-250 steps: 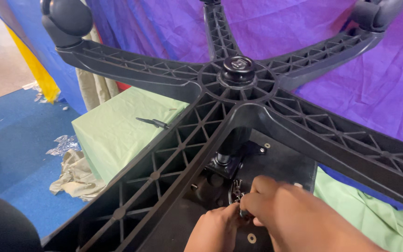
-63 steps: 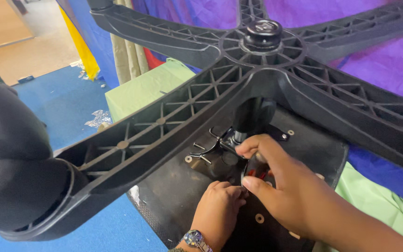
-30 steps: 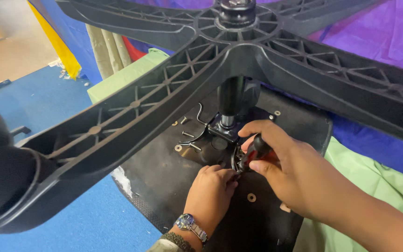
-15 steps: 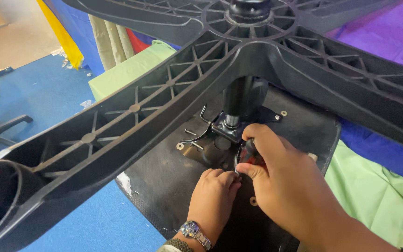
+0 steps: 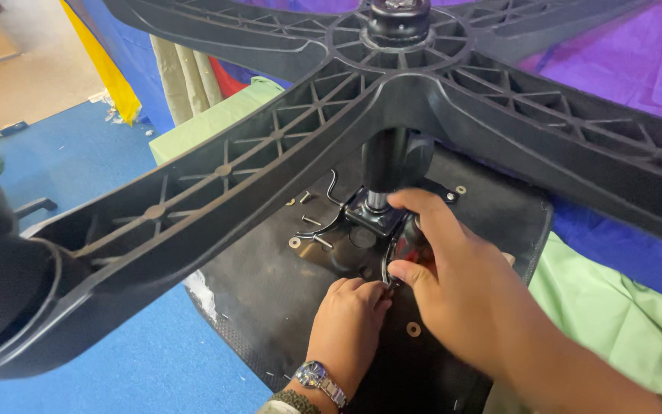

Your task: The person uses a screwdriver to tighten a screw into the metal base of an office chair. They hold the chair base steady with one hand while turning the screwdriver with the other to secure the component.

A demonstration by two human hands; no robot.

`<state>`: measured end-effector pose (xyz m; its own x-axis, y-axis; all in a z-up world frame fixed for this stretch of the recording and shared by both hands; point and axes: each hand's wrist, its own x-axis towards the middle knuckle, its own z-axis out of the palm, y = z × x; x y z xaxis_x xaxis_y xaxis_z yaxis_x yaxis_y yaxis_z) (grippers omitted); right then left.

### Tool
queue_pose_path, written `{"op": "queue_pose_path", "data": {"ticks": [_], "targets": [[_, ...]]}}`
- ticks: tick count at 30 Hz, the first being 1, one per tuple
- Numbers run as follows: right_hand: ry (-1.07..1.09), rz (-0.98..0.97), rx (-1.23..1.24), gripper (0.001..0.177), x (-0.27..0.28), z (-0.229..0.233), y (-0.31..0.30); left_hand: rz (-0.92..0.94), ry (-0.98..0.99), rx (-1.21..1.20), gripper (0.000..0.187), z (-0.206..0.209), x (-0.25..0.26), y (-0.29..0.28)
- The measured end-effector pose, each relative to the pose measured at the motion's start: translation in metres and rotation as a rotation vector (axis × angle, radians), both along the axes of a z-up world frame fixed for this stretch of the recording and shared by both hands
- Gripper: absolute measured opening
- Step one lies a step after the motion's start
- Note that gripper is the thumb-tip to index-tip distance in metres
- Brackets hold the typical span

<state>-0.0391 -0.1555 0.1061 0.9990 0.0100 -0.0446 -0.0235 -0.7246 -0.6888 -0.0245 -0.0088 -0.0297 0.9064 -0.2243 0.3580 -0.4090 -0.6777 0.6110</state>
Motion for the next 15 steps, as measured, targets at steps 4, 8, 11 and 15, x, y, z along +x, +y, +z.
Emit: {"op": "queue_pose_path", "data": {"ticks": [4,8,11,15], "targets": [[-0.223,0.377,0.160,0.061,0.009,0.005,-0.014,-0.012,-0.005,-0.012,0.011,0.000,-0.001,0.003],[-0.404,0.559,0.125,0.037,0.018,0.010,-0.021,-0.045,0.007,-0.029,0.011,-0.001,0.002,0.003],[-0.137,0.344,0.166,0.028,0.020,0.012,-0.014,-0.046,-0.002,-0.031,0.010,-0.003,0.004,0.004],[-0.096,0.138,0.199,0.029,0.024,0.017,-0.003,-0.032,-0.005,-0.025,0.009,-0.004,0.008,0.002]]}}
